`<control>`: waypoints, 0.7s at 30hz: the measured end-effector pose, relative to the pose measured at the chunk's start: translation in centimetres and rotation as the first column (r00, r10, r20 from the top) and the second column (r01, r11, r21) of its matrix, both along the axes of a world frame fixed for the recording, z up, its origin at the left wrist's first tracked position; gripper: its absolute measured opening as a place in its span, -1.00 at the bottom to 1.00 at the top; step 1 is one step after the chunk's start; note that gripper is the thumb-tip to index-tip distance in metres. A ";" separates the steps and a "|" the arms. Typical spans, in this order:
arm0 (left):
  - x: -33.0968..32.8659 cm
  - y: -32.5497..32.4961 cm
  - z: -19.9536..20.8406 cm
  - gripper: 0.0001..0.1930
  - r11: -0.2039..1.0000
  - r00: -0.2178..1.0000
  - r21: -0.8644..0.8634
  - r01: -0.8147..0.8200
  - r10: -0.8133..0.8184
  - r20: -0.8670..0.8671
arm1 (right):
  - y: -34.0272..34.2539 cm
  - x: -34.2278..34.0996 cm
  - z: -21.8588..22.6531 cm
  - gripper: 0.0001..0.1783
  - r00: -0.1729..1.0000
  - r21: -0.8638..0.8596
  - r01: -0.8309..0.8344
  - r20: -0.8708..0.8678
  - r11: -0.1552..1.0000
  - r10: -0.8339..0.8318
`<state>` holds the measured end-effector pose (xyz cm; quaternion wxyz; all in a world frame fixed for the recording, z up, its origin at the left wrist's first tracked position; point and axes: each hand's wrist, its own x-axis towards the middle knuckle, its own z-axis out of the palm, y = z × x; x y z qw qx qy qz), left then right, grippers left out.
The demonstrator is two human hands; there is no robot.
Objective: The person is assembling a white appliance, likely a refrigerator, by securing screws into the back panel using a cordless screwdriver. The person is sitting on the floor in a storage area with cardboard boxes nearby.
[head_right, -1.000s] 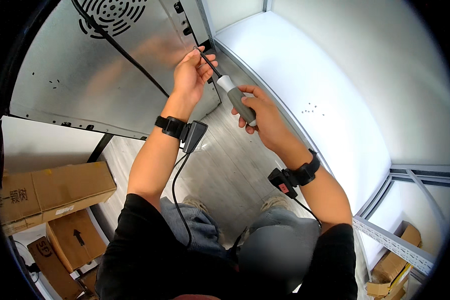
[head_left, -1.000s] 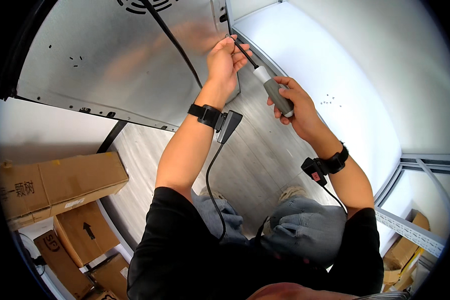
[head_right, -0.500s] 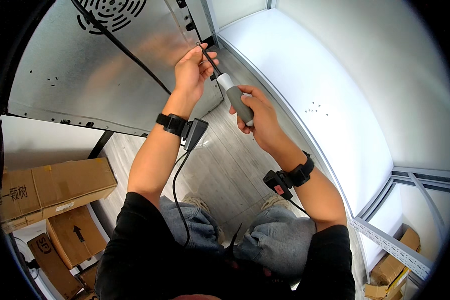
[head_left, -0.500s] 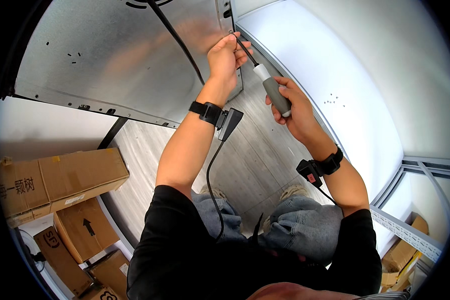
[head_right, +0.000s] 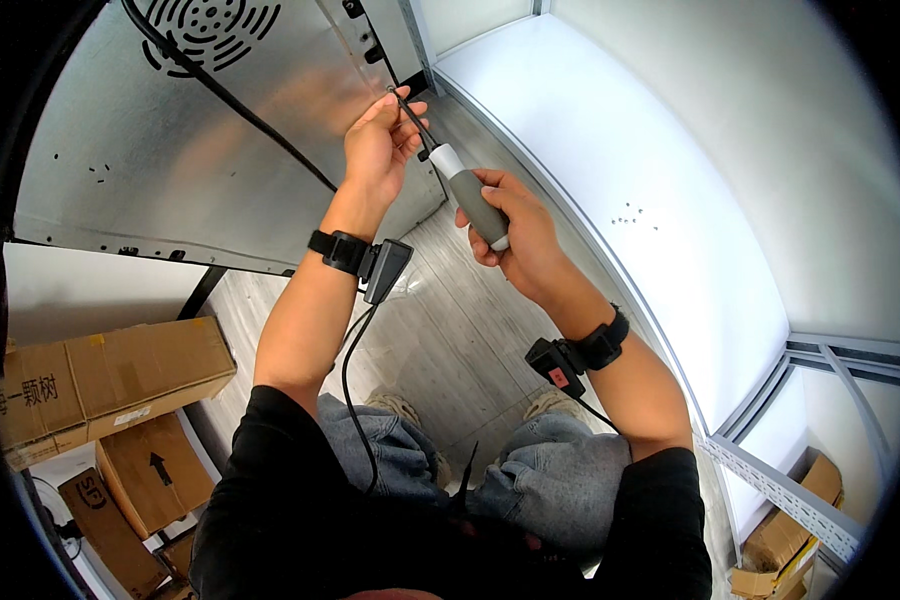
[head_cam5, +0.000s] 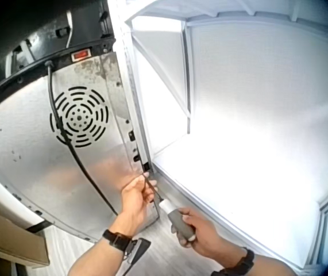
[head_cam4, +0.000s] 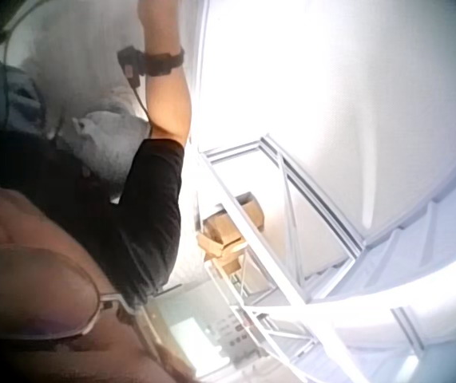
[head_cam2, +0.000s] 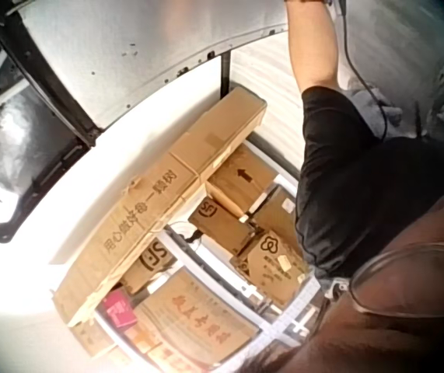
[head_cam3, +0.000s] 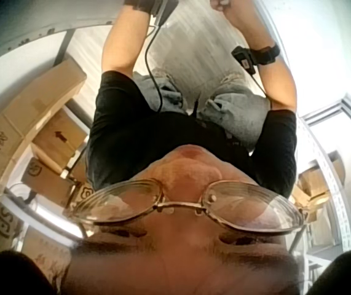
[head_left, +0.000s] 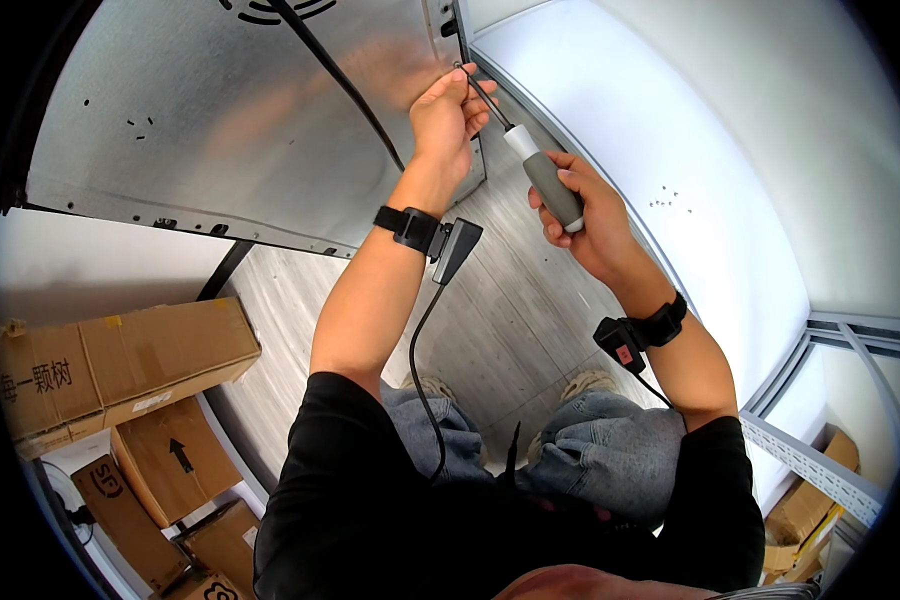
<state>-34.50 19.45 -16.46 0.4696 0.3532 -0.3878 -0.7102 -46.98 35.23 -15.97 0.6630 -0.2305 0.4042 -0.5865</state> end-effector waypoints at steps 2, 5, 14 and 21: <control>0.1 0.1 0.1 -0.73 1.000 1.000 -0.005 -0.003 0.003 0.006 | 0.0 0.1 0.3 -0.61 0.999 -0.002 0.011 -0.032 1.000 -0.011; 0.1 0.5 0.5 -0.74 1.000 1.000 0.000 0.007 -0.007 0.013 | 0.2 0.4 0.2 -0.59 0.981 0.001 0.042 -0.191 0.999 -0.041; 0.1 0.1 0.2 -0.78 1.000 0.999 0.002 0.026 -0.026 0.038 | -0.1 0.9 -1.0 -0.53 0.951 -0.009 0.014 -0.307 1.000 -0.016; 0.2 0.5 1.0 -0.79 0.999 0.997 0.017 0.033 -0.034 0.075 | -0.3 0.5 -1.6 -0.54 0.963 0.114 -0.103 -0.236 0.988 0.128</control>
